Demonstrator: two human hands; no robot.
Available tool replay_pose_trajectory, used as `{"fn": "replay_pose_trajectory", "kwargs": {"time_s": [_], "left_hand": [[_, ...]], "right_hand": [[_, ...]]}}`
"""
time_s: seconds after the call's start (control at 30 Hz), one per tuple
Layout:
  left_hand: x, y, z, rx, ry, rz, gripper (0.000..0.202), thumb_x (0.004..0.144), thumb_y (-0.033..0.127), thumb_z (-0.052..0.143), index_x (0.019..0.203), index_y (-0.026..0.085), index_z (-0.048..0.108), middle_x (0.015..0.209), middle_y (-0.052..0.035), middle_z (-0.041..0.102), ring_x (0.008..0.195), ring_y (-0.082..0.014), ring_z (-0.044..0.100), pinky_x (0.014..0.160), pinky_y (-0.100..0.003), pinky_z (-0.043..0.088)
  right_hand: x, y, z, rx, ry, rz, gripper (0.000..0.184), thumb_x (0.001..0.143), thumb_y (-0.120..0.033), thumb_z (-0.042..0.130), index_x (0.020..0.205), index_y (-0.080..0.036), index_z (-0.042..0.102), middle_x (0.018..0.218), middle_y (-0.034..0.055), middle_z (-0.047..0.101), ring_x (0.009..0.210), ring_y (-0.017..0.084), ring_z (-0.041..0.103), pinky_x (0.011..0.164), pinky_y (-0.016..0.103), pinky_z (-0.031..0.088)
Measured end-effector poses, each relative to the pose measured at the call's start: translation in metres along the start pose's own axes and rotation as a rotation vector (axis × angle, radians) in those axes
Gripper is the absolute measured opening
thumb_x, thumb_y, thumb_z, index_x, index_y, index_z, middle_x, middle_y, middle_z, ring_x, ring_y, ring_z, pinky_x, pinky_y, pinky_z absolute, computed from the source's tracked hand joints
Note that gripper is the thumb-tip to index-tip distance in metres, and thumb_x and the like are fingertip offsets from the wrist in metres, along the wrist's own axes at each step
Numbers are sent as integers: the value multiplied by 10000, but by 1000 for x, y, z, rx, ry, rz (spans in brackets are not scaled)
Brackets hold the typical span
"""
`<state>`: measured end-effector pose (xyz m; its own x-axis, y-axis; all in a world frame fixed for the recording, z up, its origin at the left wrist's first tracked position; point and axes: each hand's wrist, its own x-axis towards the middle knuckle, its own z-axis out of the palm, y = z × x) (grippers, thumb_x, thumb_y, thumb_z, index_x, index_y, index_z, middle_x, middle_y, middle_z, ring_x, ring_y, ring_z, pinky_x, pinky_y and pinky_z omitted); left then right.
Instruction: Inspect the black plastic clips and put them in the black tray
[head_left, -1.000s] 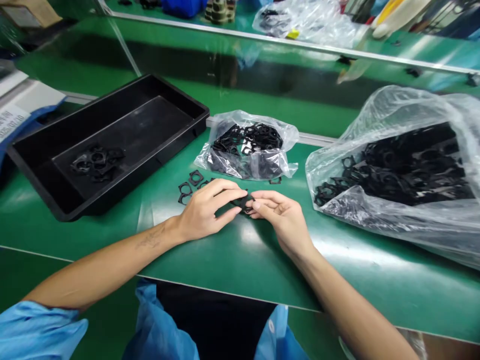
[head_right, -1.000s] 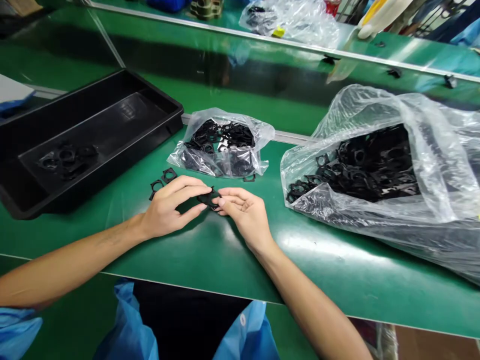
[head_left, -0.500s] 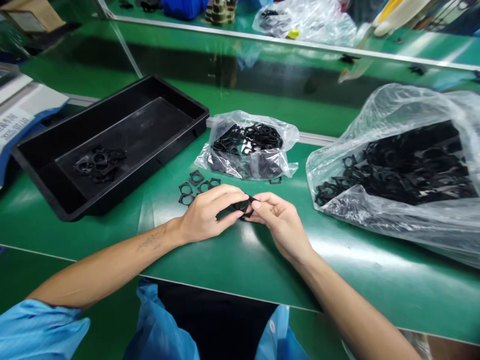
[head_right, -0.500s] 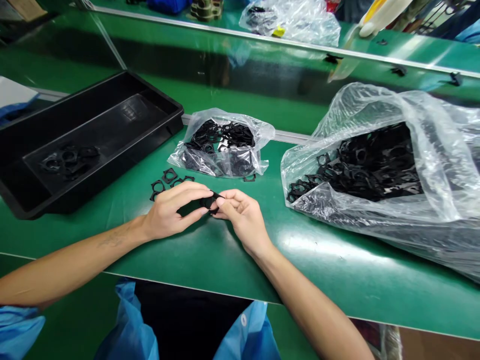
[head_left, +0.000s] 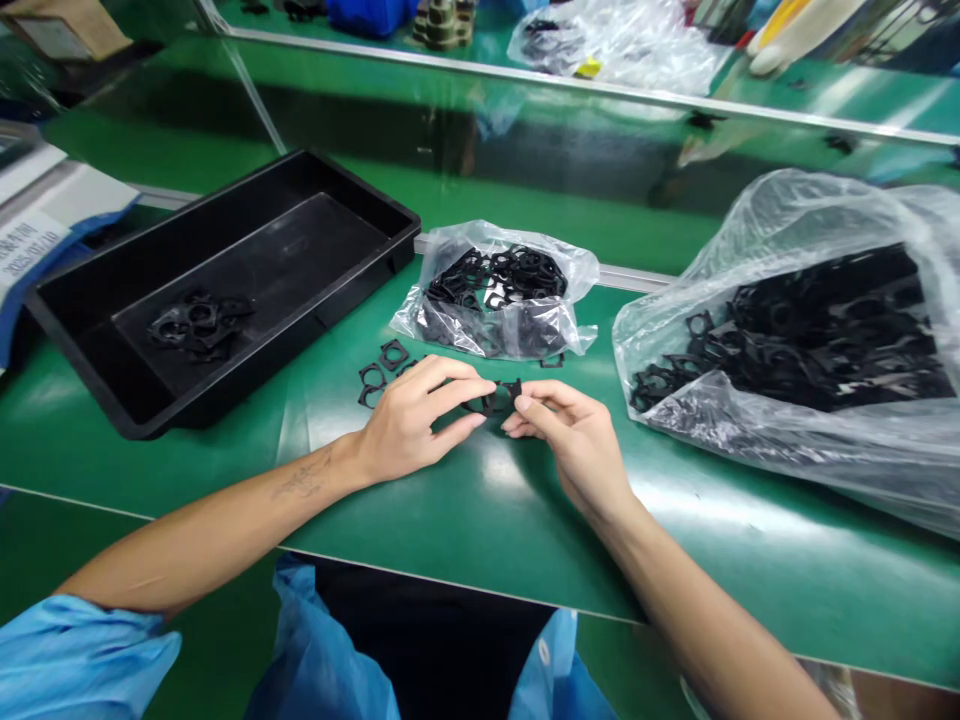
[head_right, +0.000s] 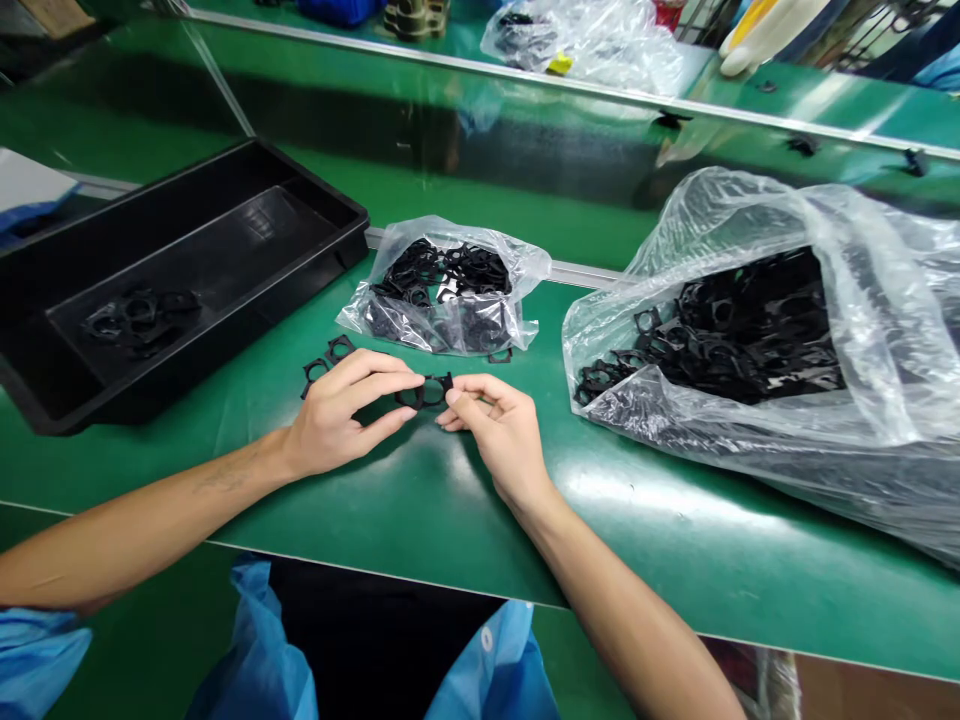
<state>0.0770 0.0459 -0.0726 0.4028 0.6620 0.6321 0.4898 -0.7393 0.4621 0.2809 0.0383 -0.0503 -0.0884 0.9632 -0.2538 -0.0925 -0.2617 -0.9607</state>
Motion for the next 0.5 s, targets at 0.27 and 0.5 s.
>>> {"fn": "replay_pose_trajectory", "kwargs": {"time_s": [0.27, 0.5], "left_hand": [[1, 2, -4, 93, 40, -39, 202, 934, 312, 664, 1104, 203, 681, 1015, -76, 708, 926, -207, 653, 864, -386, 527], [-1, 2, -2, 58, 7, 13, 220, 928, 243, 665, 1145, 210, 686, 1022, -73, 692, 934, -200, 630, 870, -382, 509]], "right_hand": [[-2, 1, 4, -17, -93, 21, 355, 682, -443, 877, 760, -179, 653, 636, 2, 687, 581, 131, 651, 600, 253, 538], [-3, -1, 6, -29, -138, -14, 391, 662, -486, 892, 756, -175, 673, 616, -10, 665, 557, 119, 623, 582, 251, 516]]}}
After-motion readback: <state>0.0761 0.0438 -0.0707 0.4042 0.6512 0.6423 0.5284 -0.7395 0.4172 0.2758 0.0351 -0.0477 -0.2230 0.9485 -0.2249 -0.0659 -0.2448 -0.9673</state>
